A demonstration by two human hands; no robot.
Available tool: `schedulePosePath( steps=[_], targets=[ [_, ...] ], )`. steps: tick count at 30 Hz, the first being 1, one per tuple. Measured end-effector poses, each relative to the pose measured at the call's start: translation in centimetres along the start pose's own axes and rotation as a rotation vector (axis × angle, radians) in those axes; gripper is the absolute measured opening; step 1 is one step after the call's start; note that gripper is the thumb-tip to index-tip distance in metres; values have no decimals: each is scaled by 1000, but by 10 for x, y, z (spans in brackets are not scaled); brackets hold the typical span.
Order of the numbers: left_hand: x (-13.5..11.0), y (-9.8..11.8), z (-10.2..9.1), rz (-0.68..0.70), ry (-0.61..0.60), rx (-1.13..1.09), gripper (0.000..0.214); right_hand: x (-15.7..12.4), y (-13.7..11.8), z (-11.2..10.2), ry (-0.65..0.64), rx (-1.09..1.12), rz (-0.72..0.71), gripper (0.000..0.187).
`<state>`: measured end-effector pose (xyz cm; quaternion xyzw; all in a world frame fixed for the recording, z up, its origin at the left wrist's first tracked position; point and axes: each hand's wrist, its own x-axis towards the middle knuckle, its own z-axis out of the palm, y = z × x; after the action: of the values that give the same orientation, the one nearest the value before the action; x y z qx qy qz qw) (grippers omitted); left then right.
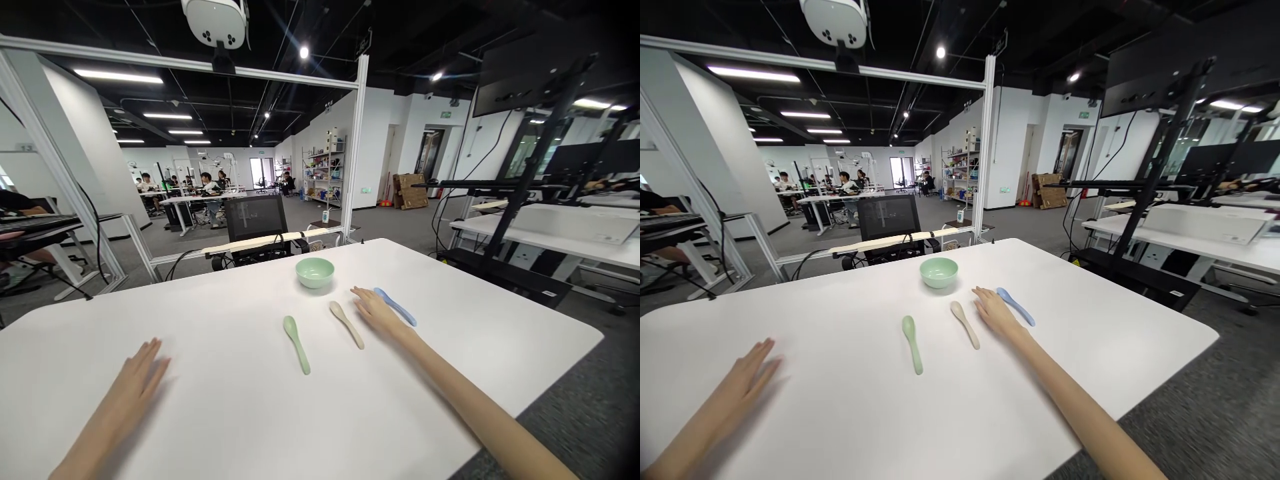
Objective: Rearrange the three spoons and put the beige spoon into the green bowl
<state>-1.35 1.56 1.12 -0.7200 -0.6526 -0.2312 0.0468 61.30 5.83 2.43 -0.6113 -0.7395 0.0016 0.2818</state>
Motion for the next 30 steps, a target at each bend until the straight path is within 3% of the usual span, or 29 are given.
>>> schedulePosePath(
  steps=[3, 8, 12, 21, 30],
  targets=[
    [-18, -29, 5, -146, 26, 16, 69, 0, 10, 10, -26, 22, 3, 50],
    [-26, -29, 1, -262, -41, 61, 71, -8, 17, 22, -59, 70, 0, 49],
    [-23, -25, -7, -256, -110, 94, 70, -9, 16, 23, -55, 83, -9, 47],
    [-23, -26, -7, -234, -137, 95, 73, -9, 14, 19, -99, 61, 9, 53],
    [-22, -31, -5, -216, -111, 83, 66, -8, -1, 5, -83, 84, 21, 46]
  ],
)
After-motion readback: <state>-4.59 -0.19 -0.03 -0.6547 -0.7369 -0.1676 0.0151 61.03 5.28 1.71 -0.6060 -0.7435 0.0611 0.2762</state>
